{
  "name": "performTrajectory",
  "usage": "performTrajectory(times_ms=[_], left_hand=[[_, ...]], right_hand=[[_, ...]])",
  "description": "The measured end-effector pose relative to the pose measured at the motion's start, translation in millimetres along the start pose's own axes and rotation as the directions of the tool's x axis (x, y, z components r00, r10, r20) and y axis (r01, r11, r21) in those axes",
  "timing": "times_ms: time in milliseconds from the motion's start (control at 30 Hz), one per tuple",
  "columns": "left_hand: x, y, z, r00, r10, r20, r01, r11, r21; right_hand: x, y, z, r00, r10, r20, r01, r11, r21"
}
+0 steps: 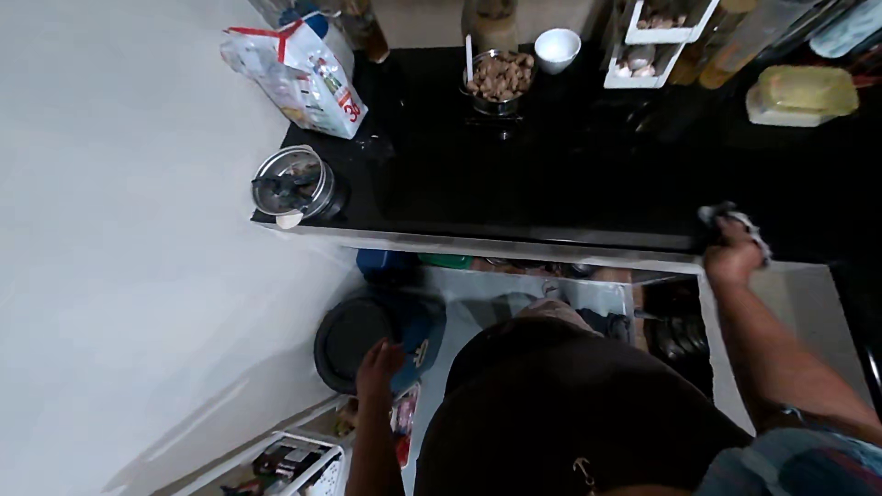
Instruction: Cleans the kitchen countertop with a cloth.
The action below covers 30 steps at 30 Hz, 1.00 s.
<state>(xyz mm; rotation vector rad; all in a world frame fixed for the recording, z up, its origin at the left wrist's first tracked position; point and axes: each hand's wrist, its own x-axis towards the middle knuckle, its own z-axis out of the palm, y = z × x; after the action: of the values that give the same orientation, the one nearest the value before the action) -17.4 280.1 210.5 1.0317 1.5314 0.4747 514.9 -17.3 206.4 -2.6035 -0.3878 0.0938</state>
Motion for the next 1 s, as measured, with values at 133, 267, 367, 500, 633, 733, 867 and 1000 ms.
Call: performTrajectory(times_ms=[133, 267, 367, 500, 633, 733, 867, 1000], left_hand=[[-2.4, 1.7, 9.4, 0.998, 0.015, 0.064, -0.018, 0.999, 0.039], [2.1, 0.3, 11.8, 0.99, 0.057, 0.129, -0.069, 0.994, 0.088], [-1.0, 2.9, 3.9, 0.987, 0.074, 0.142, -0.093, 0.987, 0.128], [-3.6, -11.1, -26.5, 0.998, 0.042, 0.049, -0.046, 0.996, 0.081], [1.3, -48.9, -52.8, 0.997, -0.044, -0.066, 0.042, 0.998, -0.04], [2.9, -59.8, -52.9, 0.988, -0.126, -0.091, 0.117, 0.988, -0.099], [13.4, -53.5, -41.5, 0.988, -0.15, -0.04, 0.143, 0.981, -0.129], [30.9, -34.7, -27.6, 0.987, -0.155, -0.049, 0.149, 0.982, -0.118]], right_hand=[[-59.6, -115.1, 74.0, 0.92, -0.336, 0.199, 0.312, 0.939, 0.144], [-93.2, -214.4, 134.9, 0.659, -0.64, 0.395, 0.52, 0.767, 0.375], [-96.1, -261.6, 147.2, 0.574, -0.727, 0.377, 0.468, 0.669, 0.578], [-62.6, -233.9, 116.6, 0.758, -0.647, 0.083, 0.533, 0.688, 0.492], [11.0, -141.4, 76.8, 0.889, -0.433, 0.151, 0.422, 0.901, 0.102], [53.5, -97.4, 96.7, 0.869, -0.433, 0.239, 0.463, 0.882, -0.086], [46.5, -182.9, 132.8, 0.786, -0.527, 0.322, 0.586, 0.802, -0.118], [4.4, -301.1, 195.0, 0.516, -0.723, 0.46, 0.804, 0.594, 0.033]])
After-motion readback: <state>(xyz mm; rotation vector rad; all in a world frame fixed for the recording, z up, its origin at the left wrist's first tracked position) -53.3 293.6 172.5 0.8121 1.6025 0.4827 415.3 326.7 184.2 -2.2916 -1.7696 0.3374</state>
